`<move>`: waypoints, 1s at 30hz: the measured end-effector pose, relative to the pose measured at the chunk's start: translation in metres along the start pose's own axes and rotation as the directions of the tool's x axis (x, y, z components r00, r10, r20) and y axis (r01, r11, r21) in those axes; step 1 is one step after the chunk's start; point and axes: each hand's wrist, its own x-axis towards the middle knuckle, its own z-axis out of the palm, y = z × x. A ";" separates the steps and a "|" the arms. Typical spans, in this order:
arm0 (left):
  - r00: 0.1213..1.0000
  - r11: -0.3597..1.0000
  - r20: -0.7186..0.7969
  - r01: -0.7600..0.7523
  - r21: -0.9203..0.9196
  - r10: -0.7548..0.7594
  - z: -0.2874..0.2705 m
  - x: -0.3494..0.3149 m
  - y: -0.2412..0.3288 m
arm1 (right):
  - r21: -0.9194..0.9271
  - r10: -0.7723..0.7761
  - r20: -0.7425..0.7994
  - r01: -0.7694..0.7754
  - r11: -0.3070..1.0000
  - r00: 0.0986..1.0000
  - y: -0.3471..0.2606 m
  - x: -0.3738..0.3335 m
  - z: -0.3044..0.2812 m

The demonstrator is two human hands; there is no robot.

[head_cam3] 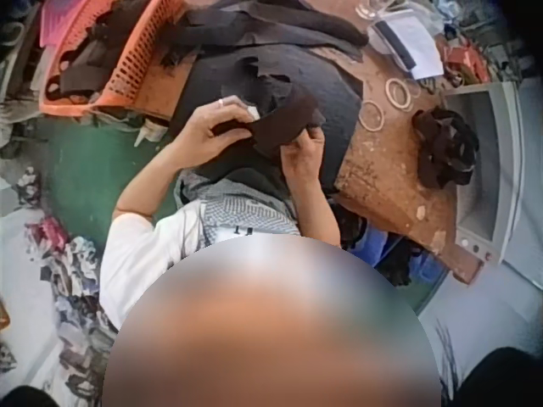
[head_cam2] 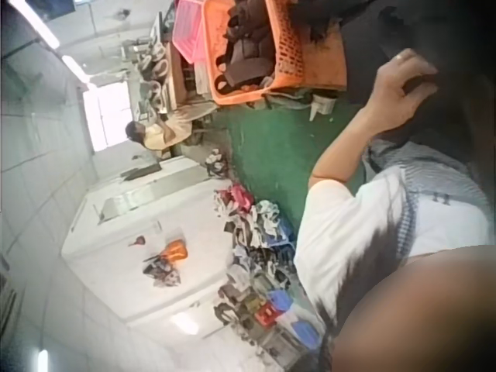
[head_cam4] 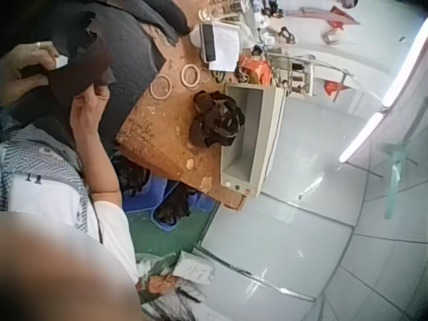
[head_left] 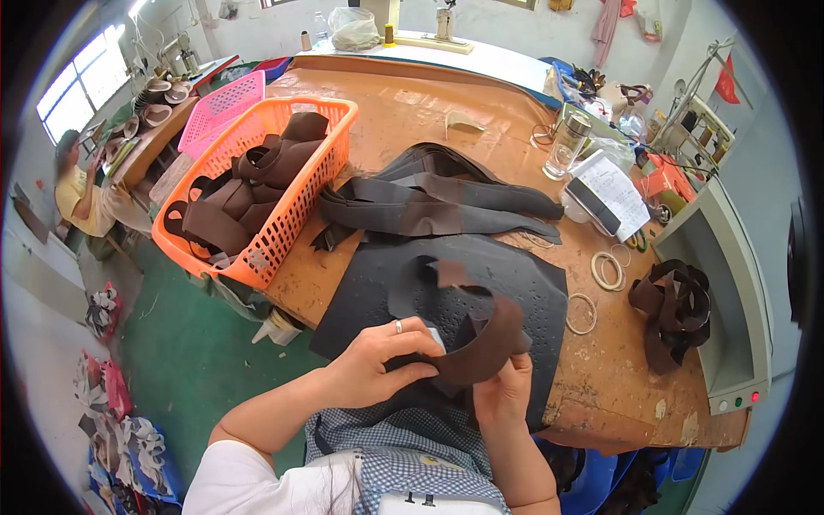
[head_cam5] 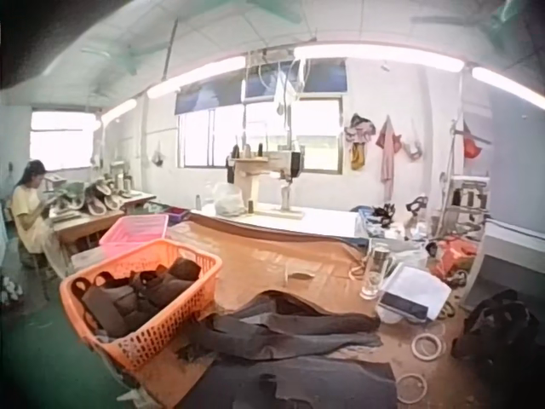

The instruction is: The recorder is folding and aligning leather or synthetic components for shoe uppers at a factory workstation.

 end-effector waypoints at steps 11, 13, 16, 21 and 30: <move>0.987 0.977 -0.034 0.152 -0.152 -0.159 0.018 -0.004 -0.009 | 0.197 0.395 0.063 -0.399 0.896 0.917 0.033 -0.001 -0.043; 0.970 0.959 -0.112 0.188 -0.214 -0.215 0.022 -0.007 -0.006 | 0.144 0.379 0.101 -0.391 0.909 0.920 0.030 0.001 -0.040; 0.916 0.868 -0.162 0.275 -0.414 -0.368 0.028 -0.007 -0.005 | 0.116 0.363 0.047 -0.366 0.923 0.931 0.027 -0.003 -0.033; 0.890 0.799 -0.065 0.370 -0.475 -0.451 0.025 -0.008 -0.011 | 0.082 0.375 0.039 -0.377 0.922 0.926 0.026 -0.006 -0.041; 0.862 0.732 0.009 0.437 -0.523 -0.507 0.022 -0.007 -0.012 | -0.008 0.336 0.037 -0.336 0.942 0.941 0.025 -0.010 -0.044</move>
